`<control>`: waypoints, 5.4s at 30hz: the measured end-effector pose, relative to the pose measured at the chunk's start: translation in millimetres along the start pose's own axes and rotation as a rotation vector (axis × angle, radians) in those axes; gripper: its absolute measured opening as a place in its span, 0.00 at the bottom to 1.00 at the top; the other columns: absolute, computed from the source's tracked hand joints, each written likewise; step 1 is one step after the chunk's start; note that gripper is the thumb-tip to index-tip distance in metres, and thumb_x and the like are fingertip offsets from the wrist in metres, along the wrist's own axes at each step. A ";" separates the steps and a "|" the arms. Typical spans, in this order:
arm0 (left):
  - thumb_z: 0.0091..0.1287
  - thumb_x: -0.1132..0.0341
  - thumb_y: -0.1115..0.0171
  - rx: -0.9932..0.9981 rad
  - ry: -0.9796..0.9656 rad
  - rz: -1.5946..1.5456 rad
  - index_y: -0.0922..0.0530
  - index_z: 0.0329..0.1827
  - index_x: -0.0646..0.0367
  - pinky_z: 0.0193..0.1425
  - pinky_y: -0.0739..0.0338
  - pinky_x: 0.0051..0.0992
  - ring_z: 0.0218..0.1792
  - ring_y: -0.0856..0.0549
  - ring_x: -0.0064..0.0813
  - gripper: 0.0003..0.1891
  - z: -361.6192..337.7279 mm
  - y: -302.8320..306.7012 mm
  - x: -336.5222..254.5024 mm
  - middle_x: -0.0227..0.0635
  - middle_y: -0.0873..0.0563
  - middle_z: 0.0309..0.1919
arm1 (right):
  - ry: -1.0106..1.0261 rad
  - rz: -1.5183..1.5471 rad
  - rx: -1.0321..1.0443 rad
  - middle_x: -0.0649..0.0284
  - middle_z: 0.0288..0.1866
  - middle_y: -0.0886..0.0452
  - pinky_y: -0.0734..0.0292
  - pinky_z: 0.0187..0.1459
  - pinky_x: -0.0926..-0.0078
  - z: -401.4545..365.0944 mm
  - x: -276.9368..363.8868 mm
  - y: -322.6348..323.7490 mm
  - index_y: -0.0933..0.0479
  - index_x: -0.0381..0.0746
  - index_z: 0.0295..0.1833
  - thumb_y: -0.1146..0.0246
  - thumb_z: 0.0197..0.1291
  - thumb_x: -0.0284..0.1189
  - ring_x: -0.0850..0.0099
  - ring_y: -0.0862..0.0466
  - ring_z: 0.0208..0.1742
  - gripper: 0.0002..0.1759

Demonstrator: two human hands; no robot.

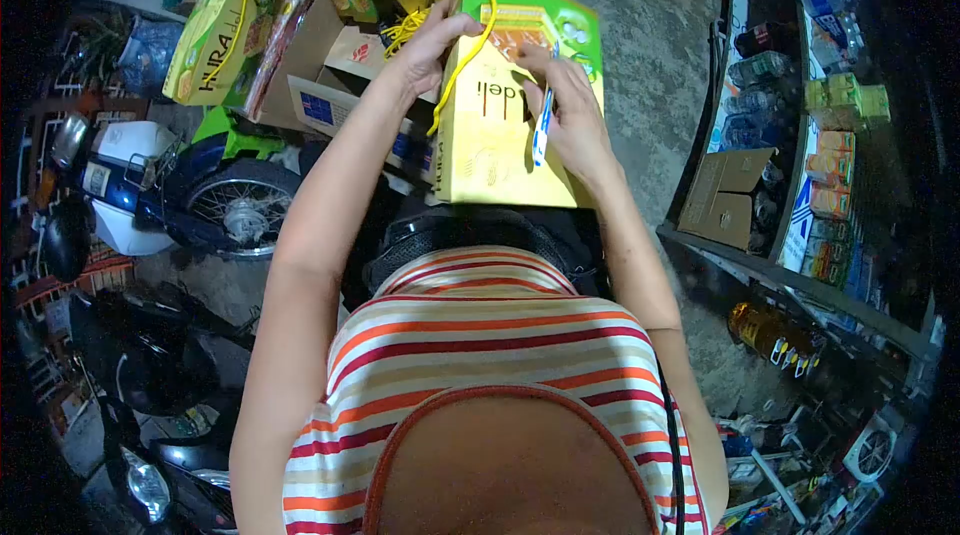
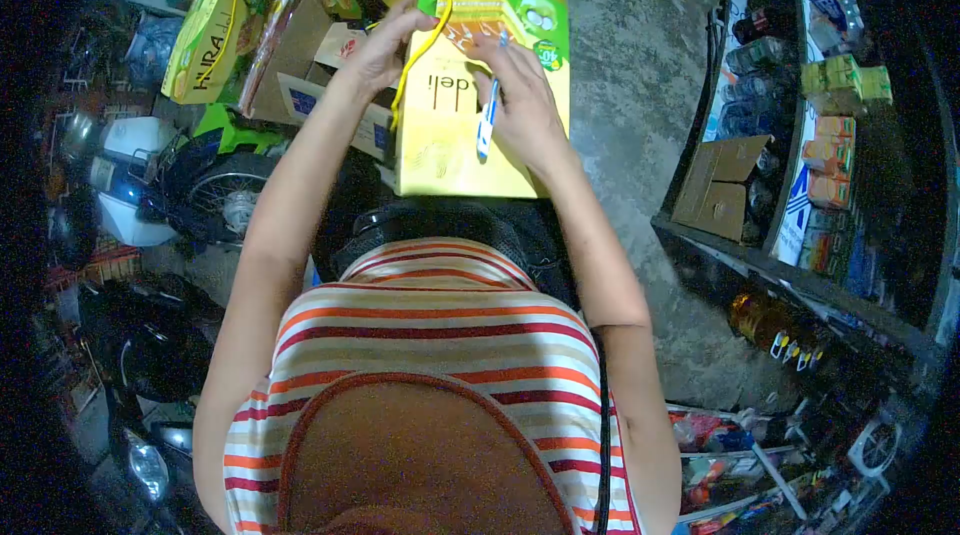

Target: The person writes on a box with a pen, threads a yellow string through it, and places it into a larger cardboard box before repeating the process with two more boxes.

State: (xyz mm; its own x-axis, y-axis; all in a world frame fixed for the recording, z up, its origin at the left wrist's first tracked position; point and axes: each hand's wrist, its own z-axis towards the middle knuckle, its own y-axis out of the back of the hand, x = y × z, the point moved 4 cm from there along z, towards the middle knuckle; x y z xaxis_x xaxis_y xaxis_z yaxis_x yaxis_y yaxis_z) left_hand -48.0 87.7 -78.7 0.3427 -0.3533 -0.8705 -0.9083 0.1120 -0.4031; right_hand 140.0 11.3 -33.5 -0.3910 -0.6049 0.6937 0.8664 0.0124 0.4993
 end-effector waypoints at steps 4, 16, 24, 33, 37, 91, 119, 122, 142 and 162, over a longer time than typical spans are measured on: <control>0.62 0.61 0.34 -0.002 0.165 -0.083 0.38 0.67 0.61 0.61 0.22 0.35 0.55 0.19 0.35 0.33 12.9 48.1 68.0 0.39 0.23 0.54 | -0.352 -0.016 0.190 0.53 0.61 0.23 0.31 0.63 0.63 -32.3 -41.6 -18.0 0.25 0.38 0.53 0.40 0.63 0.25 0.54 0.27 0.64 0.13; 0.66 0.72 0.36 -0.009 0.253 0.353 0.27 0.60 0.62 0.43 0.21 0.19 0.39 0.15 0.21 0.19 -130.1 44.7 47.2 0.35 0.14 0.37 | -0.364 0.020 0.130 0.54 0.60 0.22 0.31 0.62 0.62 -35.9 -45.8 -22.9 0.25 0.38 0.50 0.39 0.62 0.26 0.54 0.25 0.62 0.12; 0.67 0.75 0.38 -0.044 0.065 0.102 0.21 0.55 0.63 0.50 0.17 0.22 0.44 0.14 0.25 0.14 -141.2 -5.8 -1.1 0.39 0.15 0.44 | -0.300 0.152 0.252 0.57 0.55 0.18 0.28 0.59 0.70 -45.9 -26.7 -15.3 0.22 0.36 0.48 0.37 0.63 0.24 0.65 0.20 0.56 0.09; 0.67 0.76 0.39 -0.104 0.050 0.133 0.24 0.55 0.67 0.53 0.15 0.25 0.45 0.14 0.27 0.14 -109.5 -24.8 52.8 0.40 0.14 0.42 | -0.305 0.330 0.268 0.57 0.49 0.16 0.27 0.56 0.65 -49.3 -9.2 -23.4 0.20 0.37 0.43 0.30 0.56 0.30 0.60 0.19 0.52 0.11; 0.66 0.72 0.35 -0.046 -0.087 0.455 0.17 0.47 0.66 0.50 0.18 0.23 0.42 0.14 0.24 0.09 -106.3 -32.3 44.0 0.36 0.15 0.43 | -0.337 0.270 0.264 0.58 0.45 0.15 0.26 0.52 0.64 -51.1 -14.3 -25.1 0.21 0.37 0.40 0.31 0.56 0.31 0.60 0.19 0.49 0.10; 0.58 0.74 0.38 0.342 -0.546 1.470 0.23 0.35 0.64 0.43 0.23 0.39 0.39 0.20 0.45 0.05 -116.2 -29.1 29.2 0.42 0.23 0.33 | -0.220 0.000 0.265 0.55 0.61 0.22 0.36 0.66 0.59 -63.2 -14.4 -22.7 0.24 0.39 0.46 0.34 0.58 0.30 0.55 0.27 0.65 0.12; 0.57 0.74 0.42 0.645 -0.680 1.672 0.26 0.35 0.63 0.48 0.21 0.35 0.43 0.19 0.42 0.05 -68.9 -64.1 56.1 0.43 0.23 0.37 | -0.155 -0.212 0.238 0.58 0.58 0.19 0.35 0.66 0.59 -56.1 -60.4 -0.6 0.24 0.38 0.46 0.36 0.61 0.30 0.58 0.22 0.59 0.10; 0.62 0.75 0.40 0.458 -0.561 1.332 0.25 0.42 0.62 0.49 0.24 0.38 0.42 0.20 0.46 0.06 -66.9 -49.0 48.4 0.44 0.24 0.37 | -0.189 -0.210 0.246 0.59 0.57 0.19 0.34 0.65 0.59 -54.0 -55.7 0.6 0.24 0.38 0.45 0.36 0.60 0.30 0.57 0.22 0.58 0.10; 0.62 0.74 0.40 0.393 -0.572 1.366 0.23 0.42 0.62 0.49 0.24 0.38 0.44 0.20 0.45 0.07 -71.4 -52.7 45.5 0.43 0.23 0.37 | -0.231 -0.160 0.149 0.56 0.54 0.19 0.32 0.63 0.61 -55.2 -49.8 -2.9 0.23 0.37 0.55 0.41 0.65 0.28 0.58 0.21 0.58 0.14; 0.62 0.72 0.40 0.239 -0.377 1.073 0.21 0.39 0.63 0.52 0.25 0.32 0.45 0.18 0.40 0.06 -69.8 -33.4 54.8 0.42 0.21 0.38 | 0.194 -0.139 0.059 0.63 0.34 0.26 0.31 0.43 0.65 -88.4 -10.0 -18.6 0.24 0.40 0.47 0.32 0.46 0.20 0.62 0.25 0.37 0.20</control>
State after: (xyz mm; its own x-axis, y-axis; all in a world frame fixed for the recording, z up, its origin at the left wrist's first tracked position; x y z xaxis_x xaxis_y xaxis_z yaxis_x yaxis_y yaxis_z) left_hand -15.7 -0.2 -93.2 -0.4894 0.3239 -0.8097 -0.7206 0.3727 0.5846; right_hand 155.2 -53.3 -95.7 -0.4329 -0.7458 0.5063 0.7867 -0.0384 0.6161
